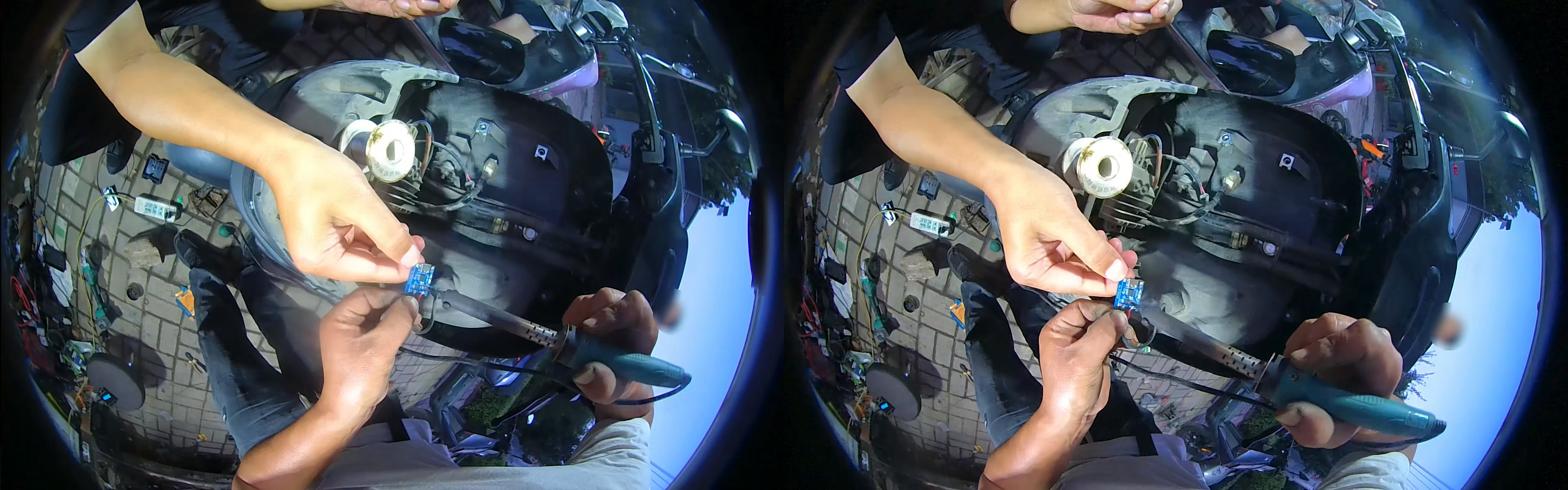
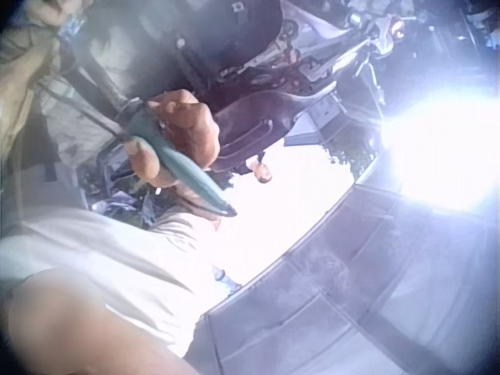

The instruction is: The person uses a soldering iron to attach wires to a small blue circuit board while another person assists by holding solder. The person repeatedly applies heat and solder to the board's connection points, then briefly places the board into the scooter's wiring compartment.

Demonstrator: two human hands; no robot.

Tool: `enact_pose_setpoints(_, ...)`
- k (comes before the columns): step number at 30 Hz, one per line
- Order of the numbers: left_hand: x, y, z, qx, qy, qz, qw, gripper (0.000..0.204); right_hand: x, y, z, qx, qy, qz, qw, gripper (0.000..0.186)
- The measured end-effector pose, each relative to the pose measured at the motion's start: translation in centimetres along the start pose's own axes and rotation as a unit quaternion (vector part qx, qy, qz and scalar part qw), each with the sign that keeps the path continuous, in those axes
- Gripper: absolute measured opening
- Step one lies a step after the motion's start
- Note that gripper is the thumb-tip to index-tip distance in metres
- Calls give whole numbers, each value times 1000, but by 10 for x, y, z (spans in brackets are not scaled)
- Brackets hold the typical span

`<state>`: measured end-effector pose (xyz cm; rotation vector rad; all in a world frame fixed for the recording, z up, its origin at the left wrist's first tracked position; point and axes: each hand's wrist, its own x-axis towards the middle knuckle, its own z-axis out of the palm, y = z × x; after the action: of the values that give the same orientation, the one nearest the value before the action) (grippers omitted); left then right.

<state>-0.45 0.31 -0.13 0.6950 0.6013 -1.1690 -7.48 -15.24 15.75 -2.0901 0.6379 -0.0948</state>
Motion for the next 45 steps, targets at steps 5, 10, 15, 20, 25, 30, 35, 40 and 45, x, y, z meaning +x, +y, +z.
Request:
enact_pose_setpoints(5, 1, -3, -2, -3, -1, 3, 1000, 7, 5, 0, 3, -54, -36, -75, 995, 44)
enact_pose_setpoints(10, 1, 3, 0, -20, 0, -44, 999, 6, 11, -2, -2, -68, -109, -93, 987, 39)
enact_pose_setpoints(15, 0, 4, -3, -22, -9, -54, 998, 7, 14, -4, 0, -82, -124, -105, 983, 37)
enact_pose_setpoints(20, -3, 4, -3, -24, -1, -56, 998, 7, 12, 0, -4, -62, -130, -107, 984, 37)
enact_pose_setpoints(25, -3, 2, -4, -32, -6, -52, 998, 7, 12, -3, -2, -72, -134, -100, 983, 38)
enact_pose_setpoints(30, -3, 4, -3, -20, 1, -65, 998, 8, 15, -7, -1, -77, -155, -83, 981, 39)
enact_pose_setpoints(35, -3, 6, -1, -32, 1, -64, 997, 9, 14, -9, -2, -73, -163, -73, 981, 39)
enact_pose_setpoints(40, -4, 9, 1, -38, 12, -69, 997, 7, 13, -7, -2, -77, -162, -79, 981, 38)
enact_pose_setpoints(45, -3, 5, -2, -35, -2, -59, 998, 6, 13, -5, 1, -87, -141, -94, 982, 36)
